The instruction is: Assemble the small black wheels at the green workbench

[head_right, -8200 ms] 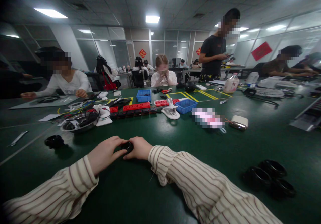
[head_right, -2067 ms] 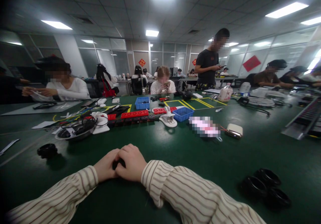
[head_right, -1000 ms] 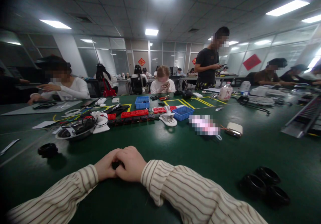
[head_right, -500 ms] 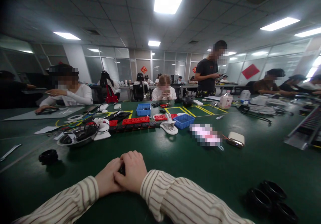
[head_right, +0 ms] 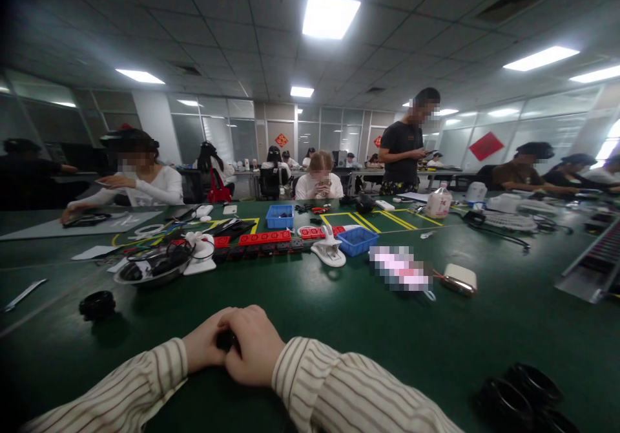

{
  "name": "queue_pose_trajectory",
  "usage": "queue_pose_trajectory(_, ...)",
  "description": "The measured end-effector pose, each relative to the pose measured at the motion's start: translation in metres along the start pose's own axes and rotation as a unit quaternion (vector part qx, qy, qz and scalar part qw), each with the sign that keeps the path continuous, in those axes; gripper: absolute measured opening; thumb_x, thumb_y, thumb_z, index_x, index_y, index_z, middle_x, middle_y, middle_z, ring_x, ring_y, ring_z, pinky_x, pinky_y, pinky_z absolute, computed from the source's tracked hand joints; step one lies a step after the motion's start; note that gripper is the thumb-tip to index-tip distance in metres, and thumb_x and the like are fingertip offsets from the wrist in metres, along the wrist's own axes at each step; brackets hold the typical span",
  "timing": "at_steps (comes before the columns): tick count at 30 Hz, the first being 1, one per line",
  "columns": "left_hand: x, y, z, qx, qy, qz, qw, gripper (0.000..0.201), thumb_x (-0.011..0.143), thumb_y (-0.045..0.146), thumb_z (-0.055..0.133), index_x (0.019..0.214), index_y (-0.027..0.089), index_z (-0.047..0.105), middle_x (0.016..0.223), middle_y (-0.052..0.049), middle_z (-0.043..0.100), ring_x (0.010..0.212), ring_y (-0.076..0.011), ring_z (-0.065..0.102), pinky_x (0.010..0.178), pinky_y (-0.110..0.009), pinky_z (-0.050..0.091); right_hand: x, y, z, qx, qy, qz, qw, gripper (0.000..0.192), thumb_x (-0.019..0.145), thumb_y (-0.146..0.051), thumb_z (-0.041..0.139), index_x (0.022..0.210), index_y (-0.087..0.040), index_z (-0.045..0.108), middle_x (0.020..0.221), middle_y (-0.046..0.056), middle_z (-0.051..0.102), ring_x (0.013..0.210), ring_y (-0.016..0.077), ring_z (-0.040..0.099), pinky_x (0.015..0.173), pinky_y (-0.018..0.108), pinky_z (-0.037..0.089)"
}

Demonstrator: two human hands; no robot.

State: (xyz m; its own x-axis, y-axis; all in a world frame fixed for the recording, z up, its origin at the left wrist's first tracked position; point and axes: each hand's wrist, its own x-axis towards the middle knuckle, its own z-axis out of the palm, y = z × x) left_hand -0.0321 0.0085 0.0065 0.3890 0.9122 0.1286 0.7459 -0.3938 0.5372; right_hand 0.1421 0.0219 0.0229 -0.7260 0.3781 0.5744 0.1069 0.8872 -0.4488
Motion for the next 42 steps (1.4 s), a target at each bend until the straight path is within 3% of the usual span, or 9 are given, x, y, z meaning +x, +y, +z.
queue_pose_trajectory(5, -0.002, 0.006, 0.004, 0.018, 0.019, 0.013, 1.0, 0.05, 0.057, 0.029, 0.068, 0.104, 0.02, 0.053, 0.104, -0.006, 0.053, 0.097, -0.0266, 0.049, 0.091, -0.041, 0.041, 0.001, -0.002, 0.001, -0.034, 0.043, 0.044, 0.998, 0.032, 0.065, -0.019, 0.057, 0.095, -0.016, 0.049, 0.094, 0.004, 0.051, 0.089, 0.0178, 0.045, 0.085, 0.032, 0.035)
queue_pose_trajectory(10, -0.003, 0.02, 0.014, 0.088, 0.067, -0.051, 0.993, 0.072, 0.049, 0.044, 0.075, 0.11, 0.016, 0.047, 0.103, -0.011, 0.053, 0.095, -0.0297, 0.049, 0.091, -0.047, 0.037, 0.001, 0.002, 0.005, -0.081, 0.026, 0.13, 0.988, 0.033, 0.069, -0.032, 0.067, 0.093, -0.016, 0.051, 0.091, 0.004, 0.05, 0.086, 0.0175, 0.043, 0.08, 0.032, 0.035)
queue_pose_trajectory(14, -0.003, 0.024, 0.015, 0.108, 0.072, -0.078, 0.988, 0.046, 0.059, 0.039, 0.066, 0.095, 0.015, 0.051, 0.092, -0.009, 0.054, 0.088, -0.0273, 0.051, 0.085, -0.044, 0.04, 0.002, 0.004, 0.006, -0.078, 0.012, 0.157, 0.984, 0.023, 0.072, -0.025, 0.064, 0.089, -0.015, 0.051, 0.09, 0.003, 0.048, 0.087, 0.0166, 0.043, 0.08, 0.03, 0.035)
queue_pose_trajectory(17, -0.002, 0.023, 0.011, 0.108, 0.063, -0.066, 0.99, 0.033, 0.059, 0.032, 0.064, 0.085, 0.016, 0.051, 0.087, -0.007, 0.055, 0.087, -0.0262, 0.051, 0.085, -0.042, 0.04, 0.002, 0.004, 0.006, -0.062, 0.006, 0.139, 0.988, 0.019, 0.071, -0.021, 0.062, 0.085, -0.015, 0.051, 0.09, 0.003, 0.048, 0.087, 0.016, 0.043, 0.08, 0.029, 0.035)
queue_pose_trajectory(26, 0.002, 0.0, 0.005, -0.003, 0.023, 0.036, 0.999, 0.023, 0.053, 0.018, 0.064, 0.073, 0.017, 0.053, 0.087, -0.002, 0.054, 0.086, -0.0208, 0.051, 0.083, -0.032, 0.044, 0.001, 0.009, 0.007, 0.002, 0.002, -0.007, 1.0, 0.022, 0.057, -0.011, 0.044, 0.077, -0.016, 0.051, 0.079, 0.001, 0.053, 0.082, 0.0143, 0.049, 0.081, 0.028, 0.034)
queue_pose_trajectory(29, 0.001, -0.002, 0.005, -0.004, 0.026, 0.05, 0.998, 0.031, 0.053, 0.019, 0.066, 0.082, 0.017, 0.056, 0.093, -0.003, 0.054, 0.09, -0.022, 0.051, 0.086, -0.034, 0.043, 0.002, 0.006, 0.005, 0.003, 0.017, -0.036, 0.999, 0.025, 0.057, -0.013, 0.043, 0.08, -0.016, 0.051, 0.082, 0.001, 0.054, 0.085, 0.0152, 0.048, 0.084, 0.029, 0.033)
queue_pose_trajectory(33, -0.002, 0.004, 0.009, 0.049, 0.042, 0.017, 0.998, 0.054, 0.054, 0.034, 0.071, 0.102, 0.019, 0.053, 0.102, -0.006, 0.053, 0.095, -0.0259, 0.051, 0.088, -0.04, 0.042, 0.001, 0.001, 0.002, -0.037, 0.052, 0.02, 0.998, 0.021, 0.065, -0.018, 0.053, 0.086, -0.016, 0.051, 0.09, 0.003, 0.053, 0.089, 0.0163, 0.045, 0.085, 0.03, 0.032)
queue_pose_trajectory(37, -0.003, 0.01, 0.017, 0.124, 0.068, -0.049, 0.989, 0.072, 0.053, 0.049, 0.071, 0.114, 0.019, 0.046, 0.11, -0.01, 0.053, 0.106, -0.0313, 0.046, 0.102, -0.051, 0.024, 0.001, 0.002, 0.004, -0.081, 0.047, 0.104, 0.99, 0.028, 0.069, -0.031, 0.066, 0.088, -0.015, 0.051, 0.088, 0.002, 0.05, 0.085, 0.0159, 0.044, 0.08, 0.03, 0.033)
queue_pose_trajectory(42, -0.002, 0.015, 0.016, 0.142, 0.063, -0.068, 0.986, 0.045, 0.061, 0.039, 0.066, 0.099, 0.017, 0.053, 0.1, -0.009, 0.056, 0.101, -0.0277, 0.05, 0.103, -0.049, 0.023, 0.002, 0.004, 0.005, -0.094, 0.008, 0.137, 0.986, 0.022, 0.073, -0.03, 0.065, 0.084, -0.015, 0.053, 0.086, 0.002, 0.05, 0.084, 0.0154, 0.044, 0.077, 0.028, 0.035)
